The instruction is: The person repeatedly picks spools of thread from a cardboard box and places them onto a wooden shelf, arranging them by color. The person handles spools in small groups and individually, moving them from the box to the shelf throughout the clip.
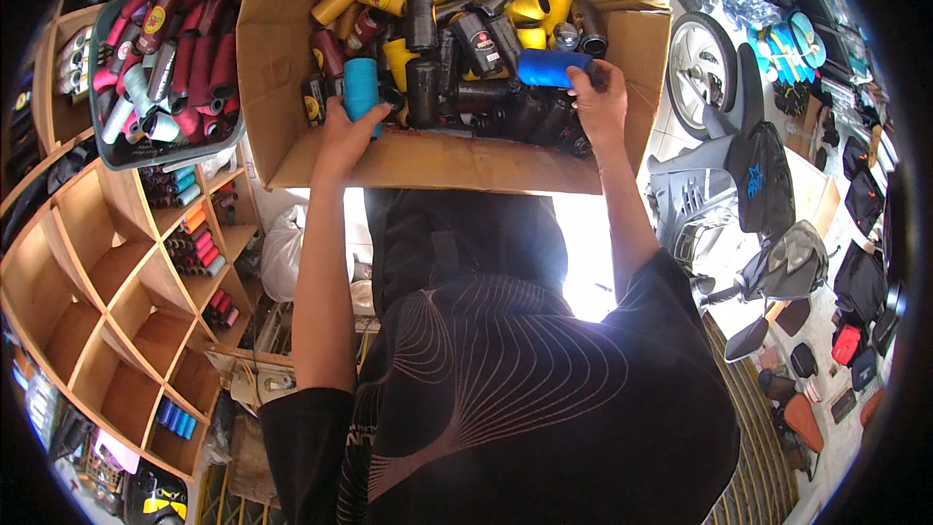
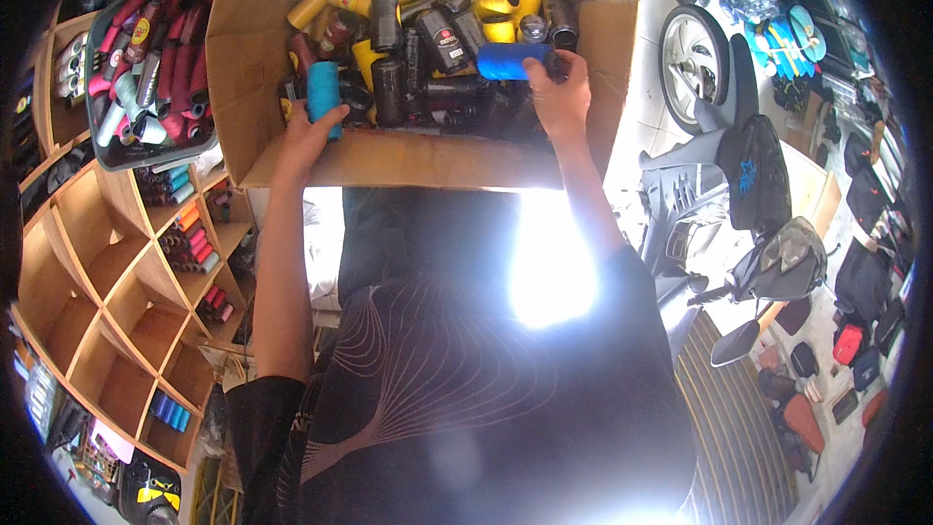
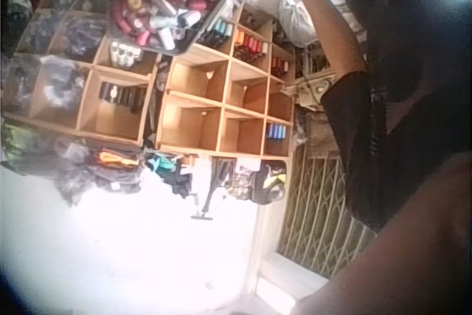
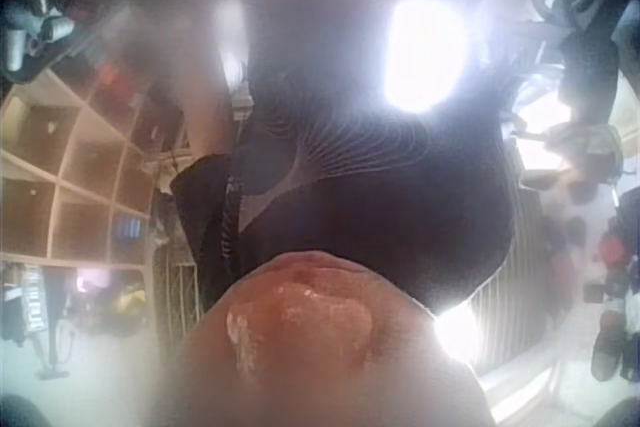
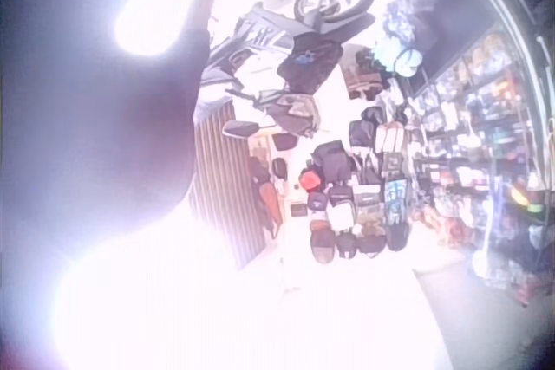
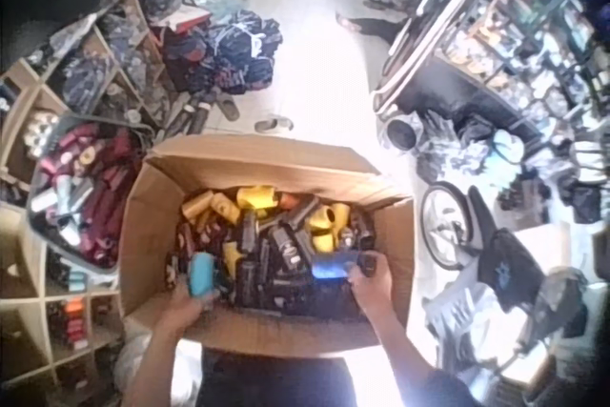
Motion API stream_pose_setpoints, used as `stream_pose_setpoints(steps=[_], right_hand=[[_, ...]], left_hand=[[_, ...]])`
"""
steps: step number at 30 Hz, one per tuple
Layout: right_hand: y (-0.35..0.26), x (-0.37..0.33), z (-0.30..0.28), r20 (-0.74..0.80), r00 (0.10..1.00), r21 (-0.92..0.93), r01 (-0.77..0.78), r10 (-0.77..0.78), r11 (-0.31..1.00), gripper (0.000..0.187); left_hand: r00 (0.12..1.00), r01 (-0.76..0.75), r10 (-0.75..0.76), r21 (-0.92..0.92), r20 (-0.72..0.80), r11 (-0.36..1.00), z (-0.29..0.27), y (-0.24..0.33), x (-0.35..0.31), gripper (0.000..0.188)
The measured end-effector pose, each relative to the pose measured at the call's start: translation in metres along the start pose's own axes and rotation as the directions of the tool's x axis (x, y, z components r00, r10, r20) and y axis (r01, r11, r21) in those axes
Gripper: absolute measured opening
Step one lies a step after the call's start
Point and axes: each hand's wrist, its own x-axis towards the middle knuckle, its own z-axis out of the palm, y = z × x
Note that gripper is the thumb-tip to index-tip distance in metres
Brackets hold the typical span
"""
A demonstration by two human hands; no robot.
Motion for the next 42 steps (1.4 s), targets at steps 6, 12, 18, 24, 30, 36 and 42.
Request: stream_pose_setpoints(steps=[6, 12, 18, 24, 30, 36, 42], right_hand=[[-0.009, -0.002, -0.012, 0.141, 0.947, 0.468, -0.321, 0.289, 0.823, 0.046], [-0.028, -0.027, 0.008, 0.144, 0.948, 0.309, -0.314, 0.282, 0.898, 0.052], [-0.006, -0.036, 0.033, 0.163, 0.986, 0.254, -0.087, 0.046, 0.963, 0.053], [-0.034, -0.042, 0.029, 0.545, 0.836, 0.347, -0.159, -0.061, 0.924, 0.052], [-0.037, 0.015, 0.078, 0.677, 0.731, 0.244, -0.113, -0.085, 0.963, 0.074], [-0.015, 0.009, 0.125, 0.357, 0.921, -0.769, 0.383, -0.154, 0.511, 0.127], [0.035, -0.062, 0.161, 0.637, 0.755, -0.131, 0.305, -0.156, 0.943, 0.129]], left_hand=[[0.996, 0.085, -0.085, 0.079, -0.009, 0.993, 0.001, -0.001, 0.009, 0.08], [0.996, 0.069, -0.054, 0.235, -0.069, 0.969, 0.004, 0.005, 0.004, 0.082], [0.975, 0.03, 0.035, 0.287, -0.218, 0.957, 0.002, -0.017, 0.012, 0.084], [0.933, -0.359, 0.357, -0.188, -0.047, 0.914, 0.035, 0.05, -0.039, 0.092], [0.961, -0.171, 0.174, -0.029, 0.214, 0.985, 0.053, 0.039, -0.033, 0.066], [0.969, 0.167, -0.085, -0.365, 0.23, 0.916, 0.038, 0.039, -0.023, 0.029], [0.957, -0.125, 0.196, -0.309, 0.214, 0.943, 0.037, 0.052, -0.024, 0.039]])
